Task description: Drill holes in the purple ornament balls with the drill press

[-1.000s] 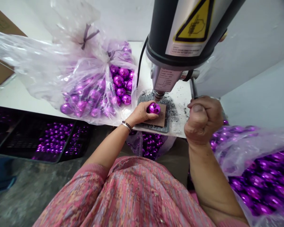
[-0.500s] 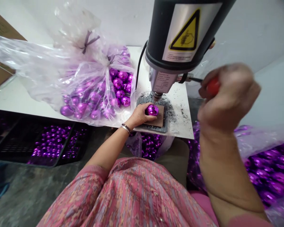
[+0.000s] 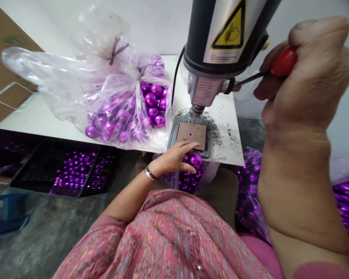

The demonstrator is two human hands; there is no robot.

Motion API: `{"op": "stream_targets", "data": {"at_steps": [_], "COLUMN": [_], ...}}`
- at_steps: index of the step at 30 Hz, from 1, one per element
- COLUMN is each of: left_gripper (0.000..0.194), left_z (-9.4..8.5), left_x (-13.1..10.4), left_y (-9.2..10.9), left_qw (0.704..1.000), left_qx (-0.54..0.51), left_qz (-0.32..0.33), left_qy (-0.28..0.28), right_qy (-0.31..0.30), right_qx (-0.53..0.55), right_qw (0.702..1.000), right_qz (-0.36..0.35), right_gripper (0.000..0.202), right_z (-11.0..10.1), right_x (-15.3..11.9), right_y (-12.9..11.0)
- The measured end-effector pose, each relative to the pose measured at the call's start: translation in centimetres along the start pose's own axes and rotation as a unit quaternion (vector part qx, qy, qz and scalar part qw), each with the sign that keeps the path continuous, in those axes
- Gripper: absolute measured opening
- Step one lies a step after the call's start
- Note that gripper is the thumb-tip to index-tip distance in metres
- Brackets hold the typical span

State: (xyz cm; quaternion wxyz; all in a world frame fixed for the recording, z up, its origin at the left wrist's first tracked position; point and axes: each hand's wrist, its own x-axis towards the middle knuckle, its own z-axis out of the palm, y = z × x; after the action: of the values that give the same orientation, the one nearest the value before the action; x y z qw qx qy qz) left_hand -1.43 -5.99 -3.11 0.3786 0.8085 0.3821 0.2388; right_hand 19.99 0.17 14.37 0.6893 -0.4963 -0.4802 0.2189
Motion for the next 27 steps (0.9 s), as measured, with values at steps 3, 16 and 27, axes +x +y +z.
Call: {"op": "stream_targets", "data": {"at_steps": [3, 16, 27], "left_gripper": [0.068, 0.067, 0.064], "left_z": [-1.1, -6.5, -6.5], "left_x": [0.0, 4.1, 0.5], "left_y": [-0.8, -7.5, -5.9], "left_qw": [0.995, 0.9, 0.922], "left_qx": [0.013, 0.193, -0.013], "left_qz": [-0.05, -0.268, -0.229], "left_qy": [0.081, 0.285, 0.311], "right_qy": [0.004, -0.025, 0.013], "right_qx": [0.021, 0.051, 0.052], "right_qw": [1.0, 0.996, 0.997], "right_qz": [-0.01, -0.068, -0.058], "right_gripper": [0.023, 0.028, 0.029], "right_z": [0.1, -0.6, -0.5], "right_x": [-0.2, -1.6, -2.3], "right_y": [0.0, 1.2, 1.4]}}
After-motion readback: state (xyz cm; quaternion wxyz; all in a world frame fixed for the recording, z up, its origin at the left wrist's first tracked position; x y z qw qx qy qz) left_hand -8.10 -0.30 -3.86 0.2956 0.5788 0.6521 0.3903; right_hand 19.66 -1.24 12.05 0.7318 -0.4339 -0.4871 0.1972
